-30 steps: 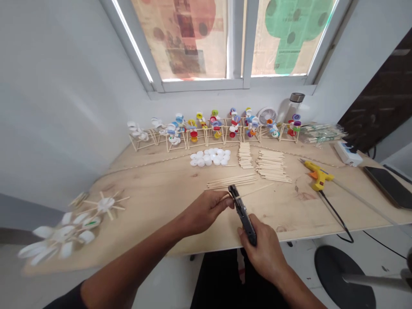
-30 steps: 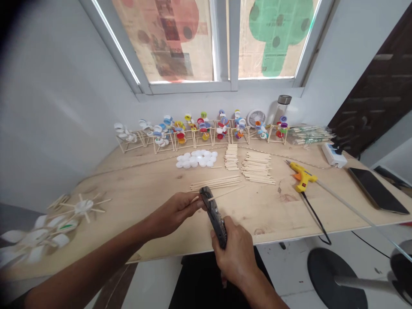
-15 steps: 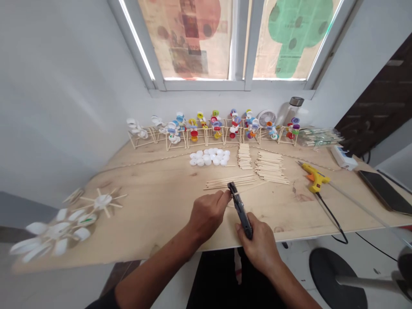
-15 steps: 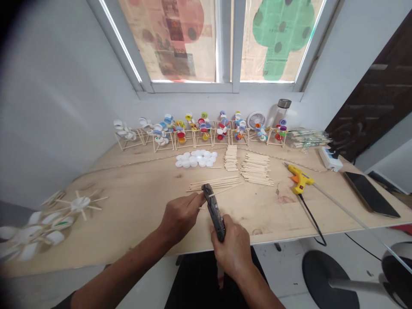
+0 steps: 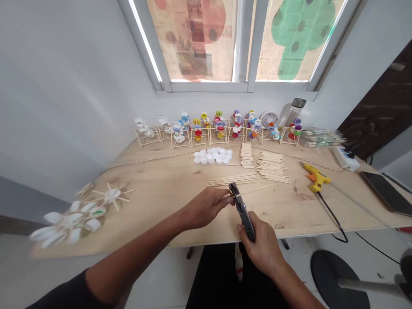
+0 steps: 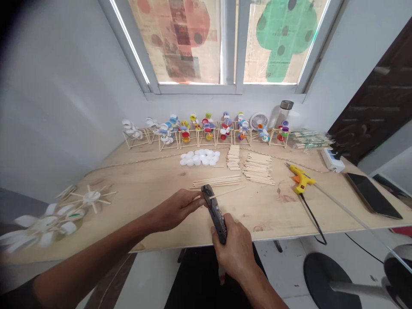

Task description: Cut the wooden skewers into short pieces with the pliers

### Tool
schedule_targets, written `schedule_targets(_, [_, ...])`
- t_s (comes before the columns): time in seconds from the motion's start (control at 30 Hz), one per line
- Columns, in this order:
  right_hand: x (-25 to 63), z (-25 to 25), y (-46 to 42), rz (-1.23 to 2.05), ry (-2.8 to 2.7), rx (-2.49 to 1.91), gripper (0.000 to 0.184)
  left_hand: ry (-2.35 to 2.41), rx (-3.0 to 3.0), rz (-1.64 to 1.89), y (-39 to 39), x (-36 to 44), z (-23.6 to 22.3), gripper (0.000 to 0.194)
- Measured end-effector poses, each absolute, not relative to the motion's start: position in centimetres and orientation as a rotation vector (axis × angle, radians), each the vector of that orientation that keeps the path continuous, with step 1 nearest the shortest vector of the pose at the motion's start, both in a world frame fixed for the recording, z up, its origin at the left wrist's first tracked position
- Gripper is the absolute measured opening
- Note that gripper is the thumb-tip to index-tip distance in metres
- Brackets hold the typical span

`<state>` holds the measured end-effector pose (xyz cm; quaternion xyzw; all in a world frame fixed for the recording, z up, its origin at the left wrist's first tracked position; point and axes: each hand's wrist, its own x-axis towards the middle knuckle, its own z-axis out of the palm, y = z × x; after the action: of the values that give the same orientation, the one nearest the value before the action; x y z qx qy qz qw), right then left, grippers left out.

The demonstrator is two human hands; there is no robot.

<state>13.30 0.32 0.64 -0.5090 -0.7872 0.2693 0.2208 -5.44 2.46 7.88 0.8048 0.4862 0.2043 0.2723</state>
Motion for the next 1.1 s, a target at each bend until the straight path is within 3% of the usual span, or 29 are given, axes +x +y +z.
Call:
schedule_targets(0.13, [13.0, 0.0, 0.7, 0.689, -2.178, -1.426, 0.013, 1.345, 2.202, 0.518, 2.8, -5.6, 7.2, 0.031])
schedule_targets(0.4, [12.5, 0.0, 1.3, 0.728, -2.158, -1.483, 0.018, 1.938, 2.675, 0.754, 1.9, -4.2, 2.9, 0.029])
schedule_targets(0.9, [12.9, -0.1, 0.8, 0.698, -2.206, -1.373, 0.015, 1.327, 2.106, 0.627, 2.5, -6.0, 7.2, 0.033])
schedule_targets(1.1, [12.2, -0.5, 1.2, 0.664, -2.213, -1.482, 0.016, 1.596, 2.349, 0.639, 2.1, -5.6, 4.9, 0.026])
